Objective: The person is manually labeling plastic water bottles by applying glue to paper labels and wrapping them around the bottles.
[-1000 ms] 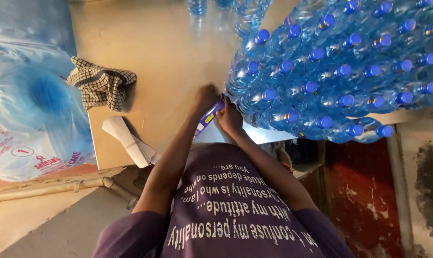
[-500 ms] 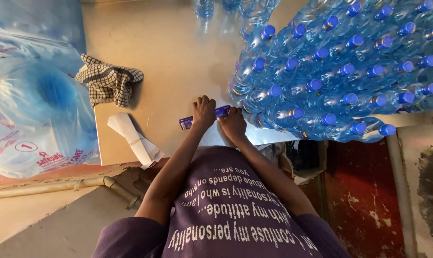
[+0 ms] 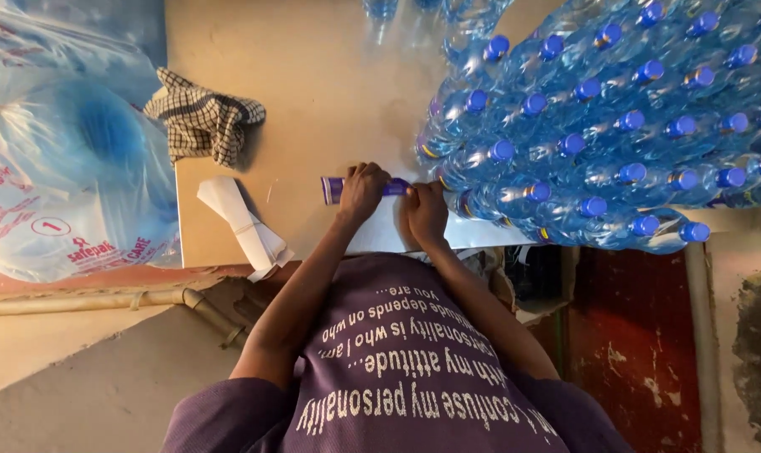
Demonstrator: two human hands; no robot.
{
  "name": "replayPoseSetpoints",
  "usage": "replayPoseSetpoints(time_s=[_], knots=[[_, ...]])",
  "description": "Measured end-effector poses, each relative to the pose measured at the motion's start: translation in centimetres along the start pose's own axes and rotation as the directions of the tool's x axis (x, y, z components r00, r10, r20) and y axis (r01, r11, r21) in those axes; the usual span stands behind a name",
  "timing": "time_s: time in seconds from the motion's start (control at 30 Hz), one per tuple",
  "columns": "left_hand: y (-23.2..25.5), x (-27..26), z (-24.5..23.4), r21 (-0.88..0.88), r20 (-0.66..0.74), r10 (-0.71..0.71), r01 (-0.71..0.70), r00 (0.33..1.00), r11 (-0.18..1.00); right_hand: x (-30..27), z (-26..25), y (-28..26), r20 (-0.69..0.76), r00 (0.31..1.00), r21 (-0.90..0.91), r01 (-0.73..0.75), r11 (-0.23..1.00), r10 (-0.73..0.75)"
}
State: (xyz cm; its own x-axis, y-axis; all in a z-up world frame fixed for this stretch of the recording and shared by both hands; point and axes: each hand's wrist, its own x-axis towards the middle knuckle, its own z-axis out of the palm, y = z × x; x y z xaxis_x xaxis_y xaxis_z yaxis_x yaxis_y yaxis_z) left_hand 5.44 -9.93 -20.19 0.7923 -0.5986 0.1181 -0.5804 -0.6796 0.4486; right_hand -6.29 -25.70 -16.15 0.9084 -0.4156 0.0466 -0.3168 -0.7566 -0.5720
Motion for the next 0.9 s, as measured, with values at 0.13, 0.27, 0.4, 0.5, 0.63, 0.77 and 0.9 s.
replayPoseSetpoints(time_s=[0.13,0.27,0.4,0.5,0.63,0.77,0.9], knots=[[1.1,-0.2,-3.5,-0.028,-0.191,0.110,-0.118,0.975,0.993,-0.4,-1.0,-0.5,-0.127,0.991,0.096,0.049,0.994,-0.037],[3.1,-0.8,-7.8,-0.016,-0.325,0.146,-0.160,0.934,0.987,-0.5,-3.4,-3.1,0.044,0.951,0.613,-0.268,0.743,0.307],[7.2,-2.9,-10.6,-0.042,-0.364,0.234,-0.267,0.901,0.963,0.5,-4.3,-5.0,0.157,0.928,0.825,-0.311,0.473,0.337],[9.8,-3.7,-14.3,-0.544,-0.183,-0.071,-0.041,0.981,0.838,1.4,-5.4,-3.9,0.069,0.971,0.814,-0.188,0.549,0.231],[10.8,-2.4,-19.0,-0.780,-0.156,-0.277,0.054,0.948,0.623,0.1,-11.5,-8.2,0.129,0.988,0.782,-0.157,0.603,0.089],[11.8,-1.6,-22.4,-0.934,0.038,-0.278,0.133,0.960,0.331,-0.5,-15.7,-11.7,0.129,0.991,0.844,-0.086,0.530,-0.043],[12.1,-2.0,-23.6,-0.996,0.084,-0.244,0.085,0.966,-0.006,-1.2,-19.5,-14.7,0.073,0.994,0.874,-0.023,0.486,-0.084]])
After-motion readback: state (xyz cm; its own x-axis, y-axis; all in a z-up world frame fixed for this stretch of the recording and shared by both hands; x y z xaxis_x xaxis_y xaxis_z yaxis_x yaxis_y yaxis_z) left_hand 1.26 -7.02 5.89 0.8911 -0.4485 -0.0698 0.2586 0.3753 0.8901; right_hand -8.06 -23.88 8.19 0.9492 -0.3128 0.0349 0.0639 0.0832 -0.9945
